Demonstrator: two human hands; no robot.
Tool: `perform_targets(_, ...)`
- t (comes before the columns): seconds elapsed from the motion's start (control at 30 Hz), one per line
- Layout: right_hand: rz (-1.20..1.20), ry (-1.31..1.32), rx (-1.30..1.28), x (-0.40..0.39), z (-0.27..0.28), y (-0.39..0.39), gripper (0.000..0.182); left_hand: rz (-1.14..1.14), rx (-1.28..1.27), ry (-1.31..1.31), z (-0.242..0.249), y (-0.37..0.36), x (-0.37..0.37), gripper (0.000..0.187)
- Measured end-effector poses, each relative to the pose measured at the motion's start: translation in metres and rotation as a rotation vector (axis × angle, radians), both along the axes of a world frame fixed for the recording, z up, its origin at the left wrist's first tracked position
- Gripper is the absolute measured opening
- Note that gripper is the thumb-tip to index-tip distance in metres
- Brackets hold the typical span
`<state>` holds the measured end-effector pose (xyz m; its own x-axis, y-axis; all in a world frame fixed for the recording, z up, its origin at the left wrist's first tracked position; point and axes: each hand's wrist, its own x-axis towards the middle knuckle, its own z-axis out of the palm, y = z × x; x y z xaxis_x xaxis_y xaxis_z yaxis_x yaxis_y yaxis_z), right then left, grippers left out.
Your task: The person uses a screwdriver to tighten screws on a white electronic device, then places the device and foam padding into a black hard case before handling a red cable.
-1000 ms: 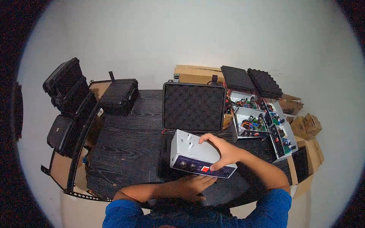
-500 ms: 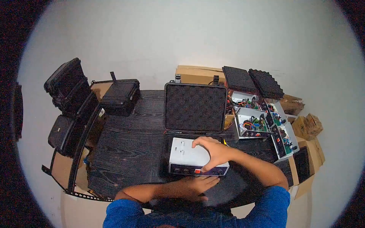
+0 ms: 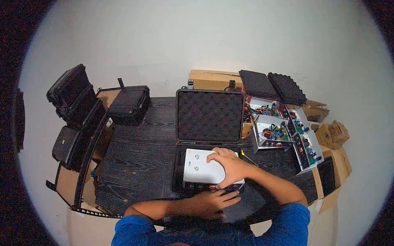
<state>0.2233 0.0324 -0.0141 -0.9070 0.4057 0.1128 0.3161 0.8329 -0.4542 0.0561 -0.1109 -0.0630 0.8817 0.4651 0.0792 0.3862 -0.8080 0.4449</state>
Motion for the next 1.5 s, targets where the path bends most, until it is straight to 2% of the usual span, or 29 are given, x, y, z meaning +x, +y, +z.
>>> perform_targets(0.2,0.069,0.048,-0.191,0.004,0.01,0.01,0.097,-0.003,0.1,-0.024,-0.012,-0.005,0.002,0.087)
perform_targets(0.4,0.076,0.026,-0.2,0.001,0.008,0.015,0.095,-0.018,0.084,-0.074,-0.006,-0.006,0.001,0.086)
perform_targets(0.6,0.021,-0.052,-0.105,-0.01,0.0,0.008,0.095,-0.008,0.08,-0.084,-0.008,-0.007,0.005,0.085)
perform_targets(1.0,-0.022,-0.001,0.14,-0.004,-0.019,-0.011,0.096,0.004,0.094,-0.005,-0.004,-0.007,0.007,0.084)
perform_targets(1.1,-0.016,-0.048,0.147,-0.004,-0.018,-0.012,0.105,0.002,0.101,-0.011,-0.001,-0.007,0.007,0.084)
perform_targets(1.2,-0.001,-0.063,0.068,-0.004,-0.017,-0.012,0.105,-0.007,0.12,-0.042,0.001,-0.006,0.005,0.081)
perform_targets(1.33,-0.004,-0.023,0.107,0.004,-0.041,-0.006,0.091,-0.074,0.098,-0.105,0.006,-0.003,0.0,0.073)
perform_targets(1.43,-0.043,-0.012,0.11,0.013,-0.037,-0.012,0.077,-0.119,-0.093,-0.182,0.036,0.003,-0.015,0.067)
perform_targets(1.5,-0.095,-0.031,0.092,0.02,-0.03,-0.016,0.072,-0.008,-0.04,-0.136,0.038,0.017,-0.03,0.064)
